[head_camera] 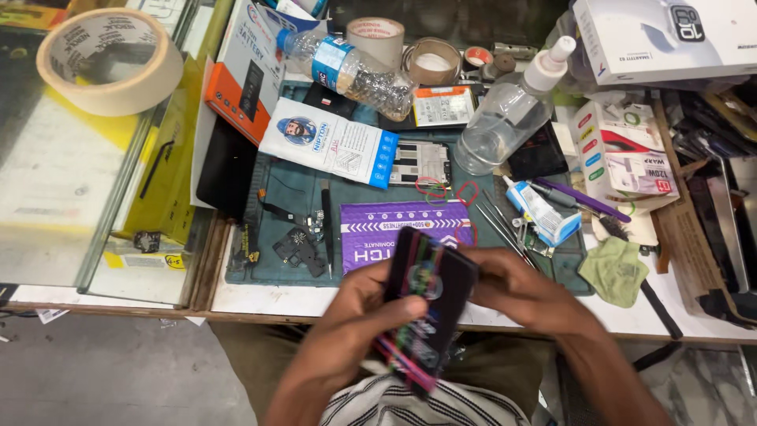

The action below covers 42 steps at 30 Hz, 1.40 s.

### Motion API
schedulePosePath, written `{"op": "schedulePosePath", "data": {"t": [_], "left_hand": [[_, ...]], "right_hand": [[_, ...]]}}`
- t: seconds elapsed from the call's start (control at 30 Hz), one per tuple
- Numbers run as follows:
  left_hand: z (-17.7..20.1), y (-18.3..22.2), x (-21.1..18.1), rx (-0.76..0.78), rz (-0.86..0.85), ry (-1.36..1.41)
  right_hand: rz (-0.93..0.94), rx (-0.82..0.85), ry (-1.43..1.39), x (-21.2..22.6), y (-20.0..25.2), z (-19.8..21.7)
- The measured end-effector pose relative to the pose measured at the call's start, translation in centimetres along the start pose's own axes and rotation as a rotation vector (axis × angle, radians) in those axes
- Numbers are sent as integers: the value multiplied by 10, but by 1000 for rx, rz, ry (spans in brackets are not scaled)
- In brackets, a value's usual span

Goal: The person applies adhesive and fits a new display panel onto a phone chassis, securing it with rubber bands and checking the fit.

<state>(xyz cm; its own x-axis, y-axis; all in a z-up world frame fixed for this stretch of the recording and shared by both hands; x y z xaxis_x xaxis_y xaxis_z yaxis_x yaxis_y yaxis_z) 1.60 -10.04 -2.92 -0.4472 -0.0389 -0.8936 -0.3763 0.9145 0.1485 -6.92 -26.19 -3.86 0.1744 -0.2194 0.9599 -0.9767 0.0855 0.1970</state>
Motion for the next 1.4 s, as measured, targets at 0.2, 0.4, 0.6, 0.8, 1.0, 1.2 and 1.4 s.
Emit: {"op": "schedulePosePath", "data": {"t": [0.2, 0.4, 0.6, 0.8, 1.0, 1.2, 1.4], "left_hand": [[5, 27, -2, 267, 158, -391], [-3, 6, 7, 272, 186, -624], [54, 8, -24, -118, 64, -475], [82, 23, -43, -475, -368, 15], [54, 30, -45, -746, -493, -131], [37, 32, -45, -811, -601, -345], [42, 30, -46, -815, -526, -454]], "right_hand": [[125, 113, -535, 50, 7, 8], [69, 212, 114, 77, -5, -40], [238, 376, 697, 91, 1, -63], [537, 236, -125, 74, 15, -23], [616, 321, -1393, 78, 2, -22], [718, -7, -1388, 82, -33, -15], [599, -28, -861, 77, -34, -51]]}}
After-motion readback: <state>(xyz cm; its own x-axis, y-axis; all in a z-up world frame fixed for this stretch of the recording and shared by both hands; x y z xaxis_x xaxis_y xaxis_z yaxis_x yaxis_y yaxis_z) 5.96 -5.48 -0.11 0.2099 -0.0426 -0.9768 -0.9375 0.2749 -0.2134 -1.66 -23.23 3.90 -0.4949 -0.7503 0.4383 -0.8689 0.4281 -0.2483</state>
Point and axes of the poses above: each hand's wrist, its own y-axis away from the middle knuckle, its own z-axis out of the back of the hand, x = y × z, the point moved 8 cm from there along -y, towards the middle knuckle, and after that the axes turned 14 degrees about -y, right-handed, at the moved point
